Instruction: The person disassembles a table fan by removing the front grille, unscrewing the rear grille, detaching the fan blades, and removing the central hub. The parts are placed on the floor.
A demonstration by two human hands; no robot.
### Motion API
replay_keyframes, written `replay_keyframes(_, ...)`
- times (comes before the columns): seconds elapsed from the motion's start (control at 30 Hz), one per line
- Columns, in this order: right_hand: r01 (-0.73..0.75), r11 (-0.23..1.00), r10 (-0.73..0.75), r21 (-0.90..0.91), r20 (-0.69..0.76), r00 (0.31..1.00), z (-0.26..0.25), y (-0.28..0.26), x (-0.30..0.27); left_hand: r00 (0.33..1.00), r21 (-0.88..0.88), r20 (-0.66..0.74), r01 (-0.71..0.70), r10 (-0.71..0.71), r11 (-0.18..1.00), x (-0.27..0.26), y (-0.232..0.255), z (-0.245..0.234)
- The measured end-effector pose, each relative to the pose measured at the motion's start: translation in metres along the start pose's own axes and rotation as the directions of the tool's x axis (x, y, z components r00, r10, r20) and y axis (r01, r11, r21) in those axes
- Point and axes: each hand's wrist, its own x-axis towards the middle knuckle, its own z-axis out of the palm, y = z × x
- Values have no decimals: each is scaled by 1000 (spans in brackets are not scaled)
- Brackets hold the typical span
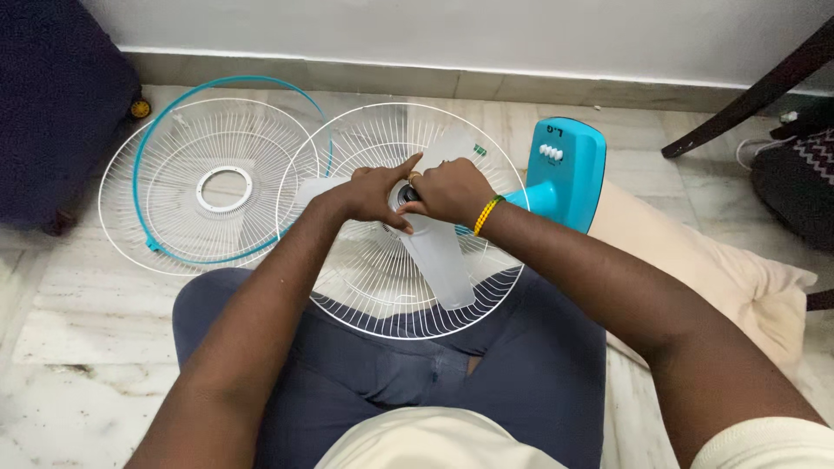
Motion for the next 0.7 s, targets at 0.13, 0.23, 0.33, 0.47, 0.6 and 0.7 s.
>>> replay_keyframes(0.13, 195, 972, -158, 133, -248, 956, 0, 12, 3, 1000, -17, -4, 10, -10, 1000, 0, 2, -2)
replay_keyframes(0.23, 367, 905, -290, 214, -319, 902, 2, 23, 3, 999, -17, 5, 36, -36, 999, 0, 3, -3)
replay_keyframes(0.33, 238, 942, -199, 237, -178, 964, -3, 24, 0, 999, -16, 4, 41, -41, 999, -1, 3, -3)
replay_keyframes(0.47, -8, 992, 1, 127, 57, 998, -19, 9, -6, 999, -44, 0, 34, -34, 998, -1, 3, -3)
replay_keyframes(0.6, -52, 998, 48, 35, 114, 992, -33, 2, -13, 998, -12, 3, 59, -59, 998, 1, 2, -1)
replay_keyframes(0.7, 129, 971, -93, 199, -180, 979, -35, 11, -9, 998, 12, 15, 55, -55, 998, 2, -1, -2)
